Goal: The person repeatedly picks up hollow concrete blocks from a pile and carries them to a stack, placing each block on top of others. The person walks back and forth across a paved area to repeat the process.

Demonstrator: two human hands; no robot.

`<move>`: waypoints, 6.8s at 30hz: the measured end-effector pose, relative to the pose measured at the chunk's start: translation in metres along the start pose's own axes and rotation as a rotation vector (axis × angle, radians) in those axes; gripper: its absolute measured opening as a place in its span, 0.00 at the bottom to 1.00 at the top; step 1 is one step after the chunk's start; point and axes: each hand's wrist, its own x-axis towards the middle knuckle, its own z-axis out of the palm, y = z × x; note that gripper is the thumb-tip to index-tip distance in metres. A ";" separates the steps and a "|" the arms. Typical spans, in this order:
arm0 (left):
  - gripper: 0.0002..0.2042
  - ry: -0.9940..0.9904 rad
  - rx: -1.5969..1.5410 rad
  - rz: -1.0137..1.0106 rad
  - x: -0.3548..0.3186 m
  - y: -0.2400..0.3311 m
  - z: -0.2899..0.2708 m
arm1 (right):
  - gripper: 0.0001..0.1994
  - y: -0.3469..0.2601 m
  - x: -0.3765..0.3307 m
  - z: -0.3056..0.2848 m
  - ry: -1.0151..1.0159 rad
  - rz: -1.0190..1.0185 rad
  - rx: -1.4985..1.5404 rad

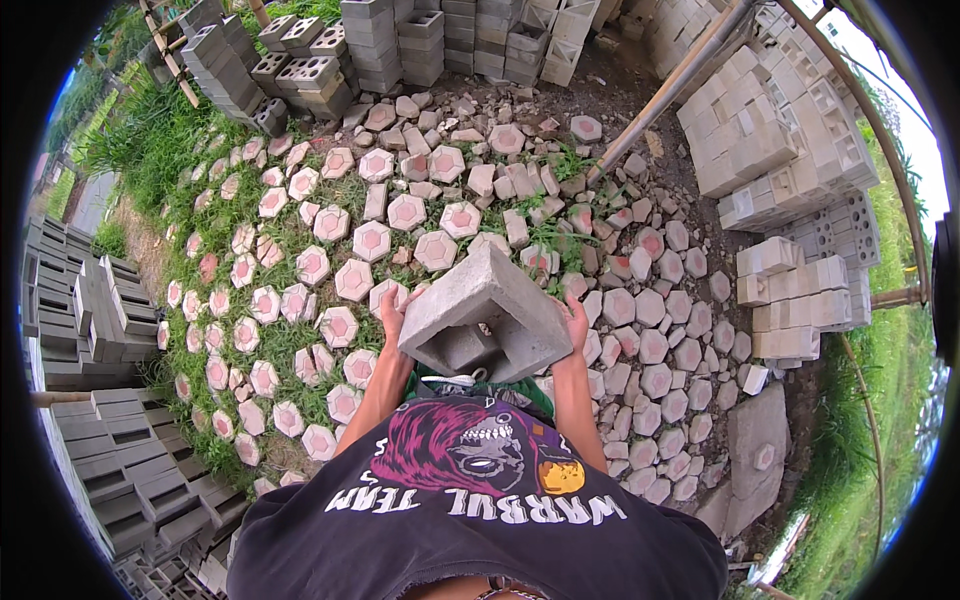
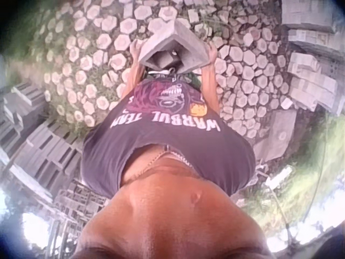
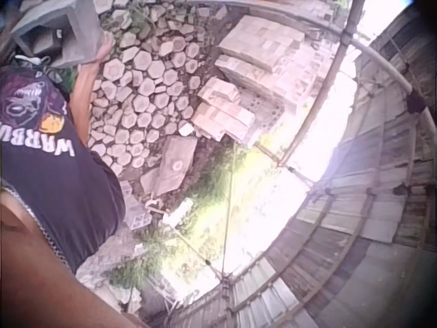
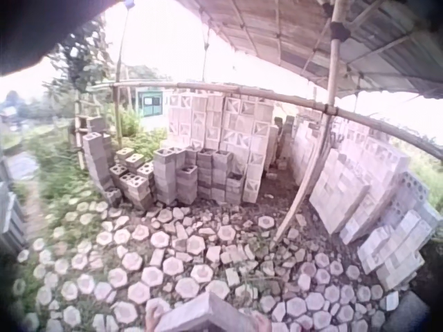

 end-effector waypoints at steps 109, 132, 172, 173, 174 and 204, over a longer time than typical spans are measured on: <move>0.33 -0.078 -0.291 0.198 0.667 0.531 0.471 | 0.26 -0.186 0.882 0.554 -0.199 0.209 -0.258; 0.26 -0.157 -1.073 0.412 0.781 0.565 0.523 | 0.23 -0.190 1.099 0.761 -0.265 0.553 -0.784; 0.19 0.683 -0.326 0.229 1.257 0.724 0.556 | 0.27 -0.114 1.547 0.655 0.400 0.505 -0.487; 0.17 0.688 -0.273 0.291 1.255 0.738 0.580 | 0.26 -0.113 1.551 0.658 0.393 0.474 -0.558; 0.17 0.681 -0.336 0.289 1.259 0.739 0.584 | 0.26 -0.110 1.556 0.658 0.438 0.429 -0.565; 0.31 0.456 -0.217 0.333 1.263 0.699 0.593 | 0.27 -0.062 1.540 0.661 0.243 0.343 -0.649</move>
